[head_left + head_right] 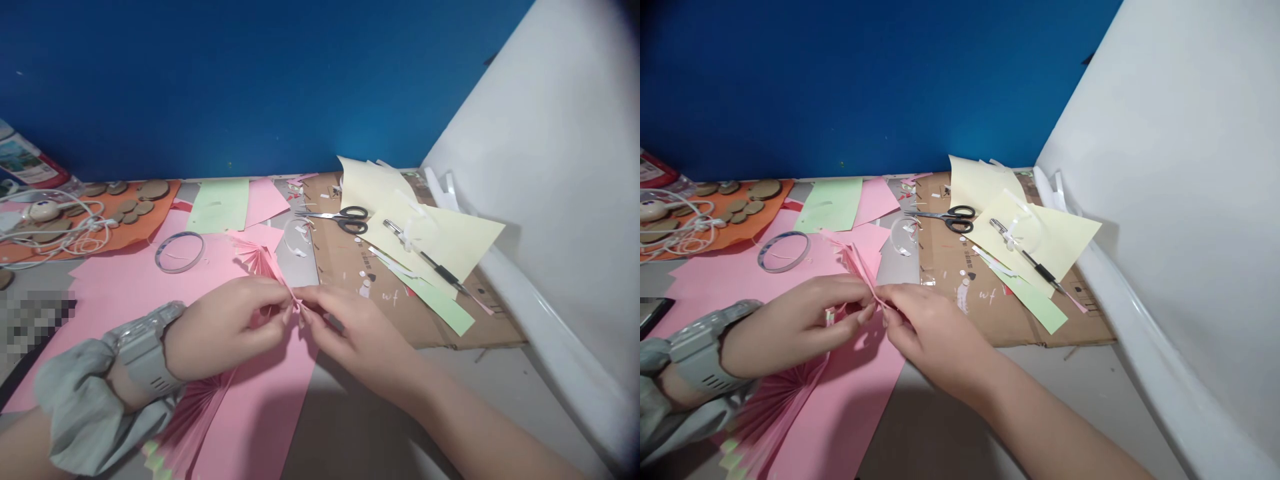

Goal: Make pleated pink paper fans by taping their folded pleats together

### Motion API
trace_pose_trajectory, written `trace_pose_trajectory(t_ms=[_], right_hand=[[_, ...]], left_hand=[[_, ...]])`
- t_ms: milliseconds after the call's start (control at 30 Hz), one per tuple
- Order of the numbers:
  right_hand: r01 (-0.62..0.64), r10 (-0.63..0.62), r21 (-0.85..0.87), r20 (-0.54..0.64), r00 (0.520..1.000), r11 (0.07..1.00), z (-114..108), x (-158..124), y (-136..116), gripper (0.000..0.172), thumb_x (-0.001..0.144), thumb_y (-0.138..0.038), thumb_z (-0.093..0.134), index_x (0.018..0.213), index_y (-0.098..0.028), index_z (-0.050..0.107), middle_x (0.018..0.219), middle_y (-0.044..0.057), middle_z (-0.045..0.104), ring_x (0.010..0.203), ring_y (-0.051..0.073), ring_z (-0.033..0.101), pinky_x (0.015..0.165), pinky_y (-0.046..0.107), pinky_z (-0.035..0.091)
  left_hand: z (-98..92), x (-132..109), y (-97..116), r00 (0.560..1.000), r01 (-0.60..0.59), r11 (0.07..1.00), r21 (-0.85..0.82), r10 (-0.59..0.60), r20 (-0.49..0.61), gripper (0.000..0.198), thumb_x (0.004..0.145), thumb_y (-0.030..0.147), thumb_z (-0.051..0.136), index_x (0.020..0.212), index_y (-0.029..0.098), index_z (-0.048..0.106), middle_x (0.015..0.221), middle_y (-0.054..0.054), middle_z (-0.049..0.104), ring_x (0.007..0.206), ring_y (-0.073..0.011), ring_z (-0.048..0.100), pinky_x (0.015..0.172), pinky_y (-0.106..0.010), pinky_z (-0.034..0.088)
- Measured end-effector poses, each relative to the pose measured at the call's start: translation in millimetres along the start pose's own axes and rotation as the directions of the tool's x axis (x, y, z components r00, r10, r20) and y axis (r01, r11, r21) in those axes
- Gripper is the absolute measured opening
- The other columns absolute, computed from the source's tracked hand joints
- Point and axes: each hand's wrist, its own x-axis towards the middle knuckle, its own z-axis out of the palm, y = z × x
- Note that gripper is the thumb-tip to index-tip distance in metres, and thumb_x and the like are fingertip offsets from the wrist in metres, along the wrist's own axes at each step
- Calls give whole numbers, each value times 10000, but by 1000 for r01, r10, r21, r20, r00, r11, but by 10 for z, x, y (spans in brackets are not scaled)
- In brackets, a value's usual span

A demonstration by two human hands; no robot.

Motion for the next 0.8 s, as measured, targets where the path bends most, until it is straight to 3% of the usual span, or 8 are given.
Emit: trace_pose_trajectory(t_ms=[333,567,800], right_hand=[[42,-42,-42,3,999,998,-6,-9,14,308,900,-154,415,1172,-155,561,1158,31,632,1052,113,562,891,212,428],[41,-41,-35,2,999,999,-1,-20,10,293,903,-157,408,1146,-178,569,1150,27,634,1026,124,571,867,232,435],[-38,35,-68,-33,999,997,32,-6,-18,218,892,-183,430,1045,-202,583,927,13,683,854,134,614,773,244,451]], left_hand=[[-51,-24,0,999,-28,999,-22,29,36,125,771,128,410,656,178,412,617,62,441,603,-82,402,593,-204,320],[-66,-32,-6,999,-31,999,-6,31,37,132,778,150,421,649,177,418,614,56,437,605,-90,399,598,-211,319],[13,-21,32,999,-23,998,53,25,-25,139,790,157,407,673,172,482,662,19,492,663,-125,430,643,-254,327]])
